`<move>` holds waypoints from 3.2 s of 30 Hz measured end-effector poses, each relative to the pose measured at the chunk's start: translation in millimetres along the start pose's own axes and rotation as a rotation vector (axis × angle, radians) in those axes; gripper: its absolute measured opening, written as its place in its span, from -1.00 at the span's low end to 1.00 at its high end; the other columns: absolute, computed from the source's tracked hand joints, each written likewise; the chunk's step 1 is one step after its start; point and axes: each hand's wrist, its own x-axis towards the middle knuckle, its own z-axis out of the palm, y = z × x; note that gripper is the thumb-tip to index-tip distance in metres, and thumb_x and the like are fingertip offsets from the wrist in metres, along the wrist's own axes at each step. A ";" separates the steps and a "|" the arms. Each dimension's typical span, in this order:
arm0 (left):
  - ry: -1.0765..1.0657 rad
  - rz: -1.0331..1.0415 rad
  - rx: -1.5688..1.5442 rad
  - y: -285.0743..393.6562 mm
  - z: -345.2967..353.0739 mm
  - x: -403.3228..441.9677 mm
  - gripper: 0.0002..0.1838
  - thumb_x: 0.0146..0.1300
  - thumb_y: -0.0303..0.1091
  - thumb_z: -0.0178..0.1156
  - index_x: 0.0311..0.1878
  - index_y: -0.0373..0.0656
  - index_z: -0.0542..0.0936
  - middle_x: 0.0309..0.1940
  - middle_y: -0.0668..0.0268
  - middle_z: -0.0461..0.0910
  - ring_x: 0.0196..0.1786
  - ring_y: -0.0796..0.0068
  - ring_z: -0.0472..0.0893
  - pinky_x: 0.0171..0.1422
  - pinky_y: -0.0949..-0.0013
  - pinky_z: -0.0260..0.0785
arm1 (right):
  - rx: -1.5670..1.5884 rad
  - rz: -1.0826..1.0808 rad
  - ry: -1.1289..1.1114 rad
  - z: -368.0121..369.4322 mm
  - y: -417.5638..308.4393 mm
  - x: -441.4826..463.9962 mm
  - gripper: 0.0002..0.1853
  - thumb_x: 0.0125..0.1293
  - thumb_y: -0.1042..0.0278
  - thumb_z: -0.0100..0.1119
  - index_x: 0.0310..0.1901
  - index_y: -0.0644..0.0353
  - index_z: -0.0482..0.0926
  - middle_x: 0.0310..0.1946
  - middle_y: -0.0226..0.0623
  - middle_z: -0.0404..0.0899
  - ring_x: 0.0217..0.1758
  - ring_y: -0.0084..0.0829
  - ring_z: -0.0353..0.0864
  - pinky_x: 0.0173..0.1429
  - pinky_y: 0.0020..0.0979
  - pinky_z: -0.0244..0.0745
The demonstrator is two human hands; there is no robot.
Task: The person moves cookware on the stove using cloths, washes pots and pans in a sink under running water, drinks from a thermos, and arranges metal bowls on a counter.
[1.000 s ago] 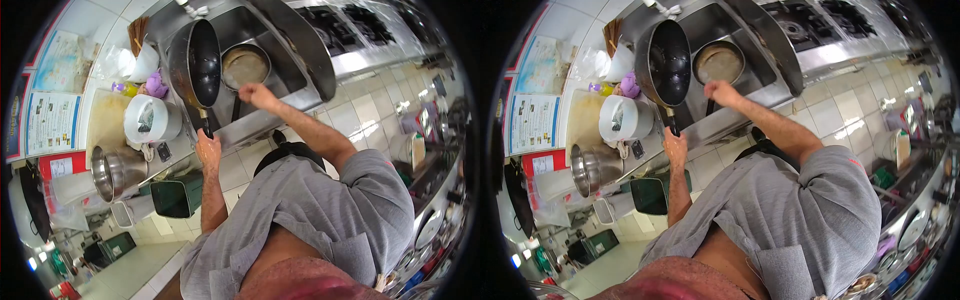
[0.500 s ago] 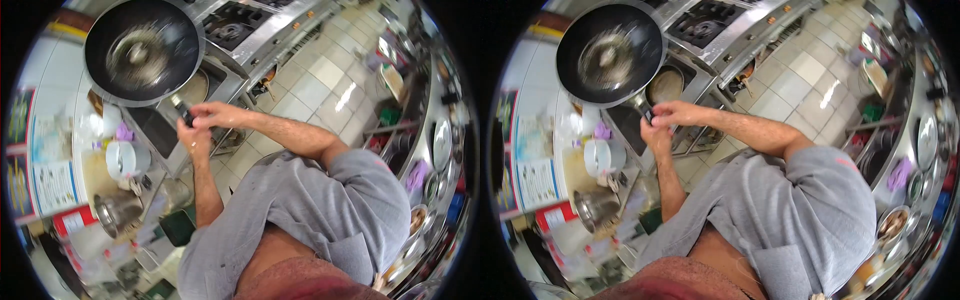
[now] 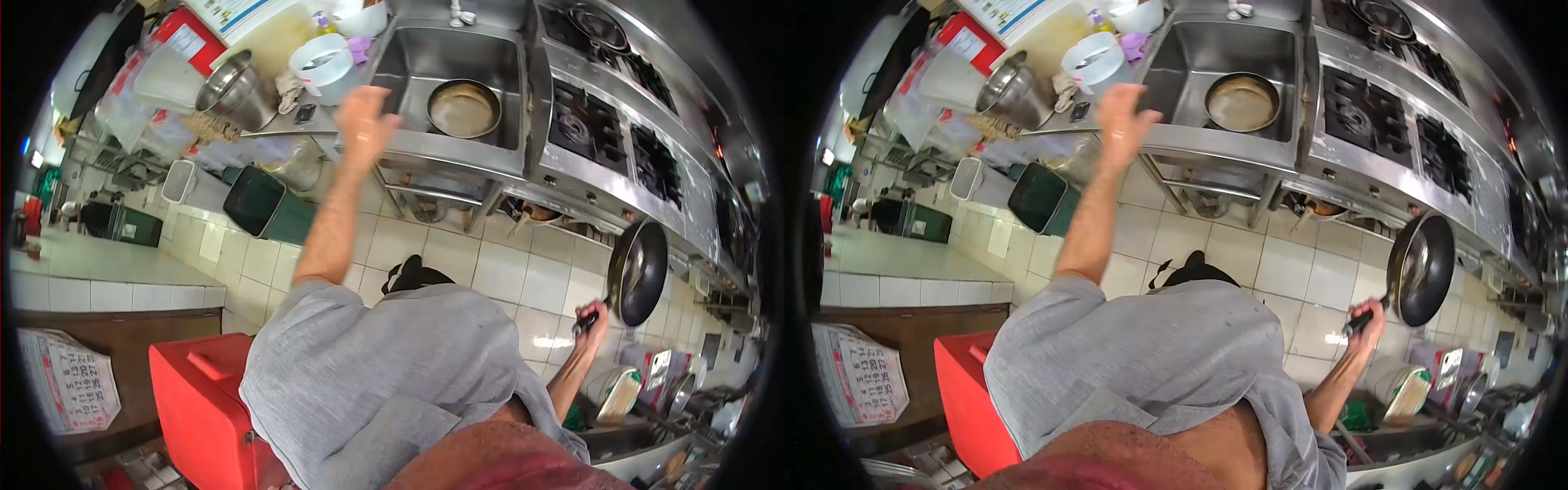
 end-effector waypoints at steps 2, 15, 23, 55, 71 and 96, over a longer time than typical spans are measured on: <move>0.138 -0.114 0.418 -84.3 -37.2 5.8 -0.37 -0.35 -0.36 0.41 -0.07 -0.17 0.44 -0.12 0.12 0.45 -0.02 0.07 0.40 0.03 0.04 0.20 | -0.006 0.063 0.073 -46.8 21.1 17.2 -0.85 0.06 0.39 0.07 -0.58 0.14 0.35 -0.70 -0.44 0.32 -0.68 -0.53 0.29 -0.46 -0.41 0.30; -0.217 -0.673 1.050 -328.3 -103.2 27.1 -0.25 -0.14 -0.21 0.38 0.15 0.05 0.23 0.19 0.37 0.20 0.33 0.32 0.10 0.18 -0.26 0.02 | 0.413 0.325 0.349 -111.2 149.5 68.1 -0.87 -0.10 0.46 0.01 -0.72 0.12 0.36 -0.77 -0.42 0.35 -0.64 -0.46 0.34 -0.37 -0.37 0.34; -0.021 -0.344 1.041 -321.1 -118.4 -8.4 -0.59 -0.17 -0.28 0.36 -0.20 0.02 0.43 -0.26 0.46 0.43 -0.06 0.35 0.43 0.07 -0.26 0.14 | 0.435 0.278 0.333 -59.8 173.1 81.5 -0.87 -0.14 0.49 0.00 -0.74 0.14 0.35 -0.80 -0.40 0.33 -0.65 -0.43 0.39 -0.40 -0.35 0.35; -0.565 0.004 0.206 -57.7 242.4 72.6 -0.63 -0.17 -0.34 0.35 -0.23 -0.05 0.47 -0.23 0.34 0.50 -0.01 0.25 0.44 0.00 0.04 0.18 | -0.079 0.433 0.108 -61.6 157.7 76.0 -0.86 -0.12 0.39 -0.03 -0.74 0.14 0.33 -0.78 -0.30 0.29 -0.73 -0.38 0.30 -0.59 -0.36 0.41; -0.913 0.115 0.284 -74.2 364.7 3.1 -0.58 0.04 -0.22 0.18 0.01 -0.07 0.46 0.03 0.23 0.40 0.10 0.07 0.38 0.11 0.07 0.29 | -0.004 0.532 0.164 -81.5 187.4 61.0 -0.76 -0.06 0.47 0.13 -0.34 0.29 0.34 -0.69 -0.17 0.45 -0.71 -0.32 0.45 -0.61 -0.27 0.39; -0.546 -0.122 0.176 38.2 211.1 -110.3 -0.70 0.19 -0.36 0.03 -0.13 -0.44 0.44 -0.20 0.12 0.48 -0.16 0.30 0.46 0.02 0.27 0.31 | -1.334 0.094 -0.099 18.5 302.3 500.1 -0.62 0.16 0.37 -0.01 0.05 0.19 0.32 -0.10 -0.08 0.53 -0.01 -0.10 0.52 0.02 -0.20 0.43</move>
